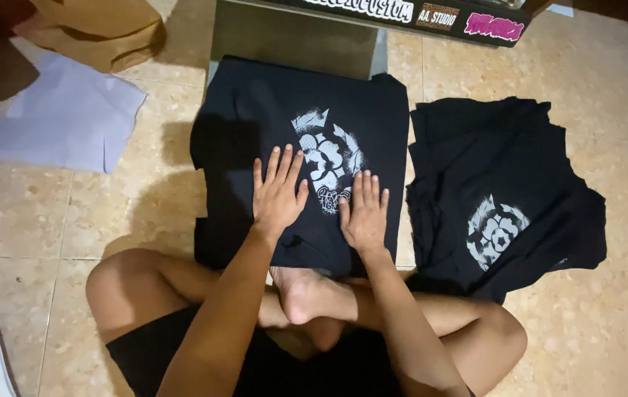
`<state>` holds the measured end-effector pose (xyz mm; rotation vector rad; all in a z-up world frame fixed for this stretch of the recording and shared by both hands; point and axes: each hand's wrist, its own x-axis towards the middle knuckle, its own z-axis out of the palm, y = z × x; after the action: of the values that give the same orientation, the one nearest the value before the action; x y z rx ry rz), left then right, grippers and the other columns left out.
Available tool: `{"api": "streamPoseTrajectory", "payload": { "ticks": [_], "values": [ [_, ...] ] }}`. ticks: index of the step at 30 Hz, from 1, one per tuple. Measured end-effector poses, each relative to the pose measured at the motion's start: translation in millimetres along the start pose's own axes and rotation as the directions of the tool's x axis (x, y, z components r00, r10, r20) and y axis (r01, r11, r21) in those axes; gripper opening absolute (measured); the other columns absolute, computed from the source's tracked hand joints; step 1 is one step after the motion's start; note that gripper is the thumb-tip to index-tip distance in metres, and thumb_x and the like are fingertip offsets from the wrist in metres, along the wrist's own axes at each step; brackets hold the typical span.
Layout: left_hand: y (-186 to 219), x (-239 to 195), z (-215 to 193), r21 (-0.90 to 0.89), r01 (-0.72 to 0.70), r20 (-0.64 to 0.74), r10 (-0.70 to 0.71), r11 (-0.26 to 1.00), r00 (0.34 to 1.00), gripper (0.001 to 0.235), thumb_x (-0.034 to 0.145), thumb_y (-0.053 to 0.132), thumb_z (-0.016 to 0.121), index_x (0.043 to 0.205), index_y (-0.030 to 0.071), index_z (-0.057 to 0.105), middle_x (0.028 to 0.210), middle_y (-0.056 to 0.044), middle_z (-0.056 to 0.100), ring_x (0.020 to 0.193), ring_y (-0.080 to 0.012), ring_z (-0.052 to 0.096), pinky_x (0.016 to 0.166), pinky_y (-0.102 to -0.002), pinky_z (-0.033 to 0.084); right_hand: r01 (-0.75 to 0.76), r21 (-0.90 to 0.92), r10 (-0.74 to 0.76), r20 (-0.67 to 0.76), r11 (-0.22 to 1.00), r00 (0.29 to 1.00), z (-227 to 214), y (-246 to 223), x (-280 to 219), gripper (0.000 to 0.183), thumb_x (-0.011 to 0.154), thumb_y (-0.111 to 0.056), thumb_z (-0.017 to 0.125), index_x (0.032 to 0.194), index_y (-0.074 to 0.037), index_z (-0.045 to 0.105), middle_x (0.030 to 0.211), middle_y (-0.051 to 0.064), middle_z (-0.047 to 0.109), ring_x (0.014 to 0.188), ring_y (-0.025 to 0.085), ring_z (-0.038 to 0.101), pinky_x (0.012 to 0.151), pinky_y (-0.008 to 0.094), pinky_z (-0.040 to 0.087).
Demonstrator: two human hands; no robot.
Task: Smoothing and aligning a t-shirt on the floor and inserting a cardboard backing to prepare it for heat pressing.
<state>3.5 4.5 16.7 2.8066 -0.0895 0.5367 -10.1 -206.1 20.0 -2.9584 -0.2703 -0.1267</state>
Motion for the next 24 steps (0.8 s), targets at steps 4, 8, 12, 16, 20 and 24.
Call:
{"api": "streamPoseTrajectory", "payload": {
  "ticks": [4,8,12,16,20,24],
  "values": [
    [-0.9,-0.1,1.9,0.007,-0.001,-0.009,0.001,1.0,1.0,0.059,0.099,0.042,0.049,0.156,0.023,0.046,0.164,-0.003,0.039,0.155,-0.0236,0.026,0.125,-0.055,0.009,-0.073,0.023,0.073,0.025,0.997,0.997,-2.4,8.1,-2.7,0.07,0.105,-0.046,0.041,0.163,-0.009,0.026,0.167,0.015,0.028,0.155,0.033,0.025,0.123,0.06,0.017],
    [-1.3,-0.1,1.9,-0.013,0.007,0.004,-0.007,1.0,1.0,0.06,0.099,0.042,0.048,0.156,0.023,0.045,0.164,-0.003,0.039,0.154,-0.0238,0.027,0.124,-0.055,0.009,-0.123,0.031,0.122,0.04,0.992,0.992,-1.0,12.0,-5.5,0.072,0.105,-0.048,0.041,0.163,-0.009,0.025,0.167,0.016,0.027,0.155,0.033,0.023,0.124,0.06,0.016],
    [-1.5,0.0,3.1,-0.012,0.006,0.02,-0.006,1.0,1.0,0.061,0.098,0.041,0.049,0.157,0.023,0.044,0.164,-0.003,0.039,0.154,-0.0242,0.027,0.124,-0.056,0.01,-0.166,0.011,0.166,0.019,0.986,0.986,5.0,20.1,-10.5,0.072,0.105,-0.047,0.041,0.163,-0.009,0.024,0.168,0.015,0.026,0.155,0.032,0.023,0.124,0.06,0.018],
    [-1.6,0.5,1.1,-0.008,-0.005,0.016,0.005,1.0,1.0,0.061,0.099,0.042,0.049,0.156,0.023,0.045,0.164,-0.004,0.04,0.154,-0.0248,0.027,0.124,-0.057,0.011,-0.192,0.026,0.192,0.018,0.981,0.981,7.3,25.3,-17.1,0.071,0.105,-0.044,0.042,0.163,-0.008,0.023,0.168,0.016,0.024,0.155,0.033,0.022,0.123,0.06,0.019],
    [-1.7,0.9,-1.6,0.002,-0.013,0.012,0.013,1.0,1.0,0.06,0.099,0.042,0.049,0.156,0.022,0.046,0.163,-0.005,0.042,0.153,-0.0258,0.03,0.122,-0.057,0.013,-0.196,0.04,0.195,0.024,0.98,0.981,4.1,22.6,-23.5,0.074,0.103,-0.046,0.046,0.162,-0.007,0.024,0.168,0.018,0.023,0.155,0.035,0.022,0.123,0.061,0.019],
    [-1.7,-0.1,1.9,0.013,-0.022,-0.029,0.022,1.0,0.999,0.06,0.098,0.041,0.051,0.155,0.022,0.048,0.163,-0.005,0.042,0.153,-0.0261,0.031,0.121,-0.058,0.016,-0.179,0.014,0.178,0.053,0.984,0.983,-1.6,15.1,-29.1,0.085,0.098,-0.057,0.05,0.162,-0.006,0.025,0.167,0.019,0.024,0.156,0.036,0.02,0.123,0.061,0.017]
  ]
}}
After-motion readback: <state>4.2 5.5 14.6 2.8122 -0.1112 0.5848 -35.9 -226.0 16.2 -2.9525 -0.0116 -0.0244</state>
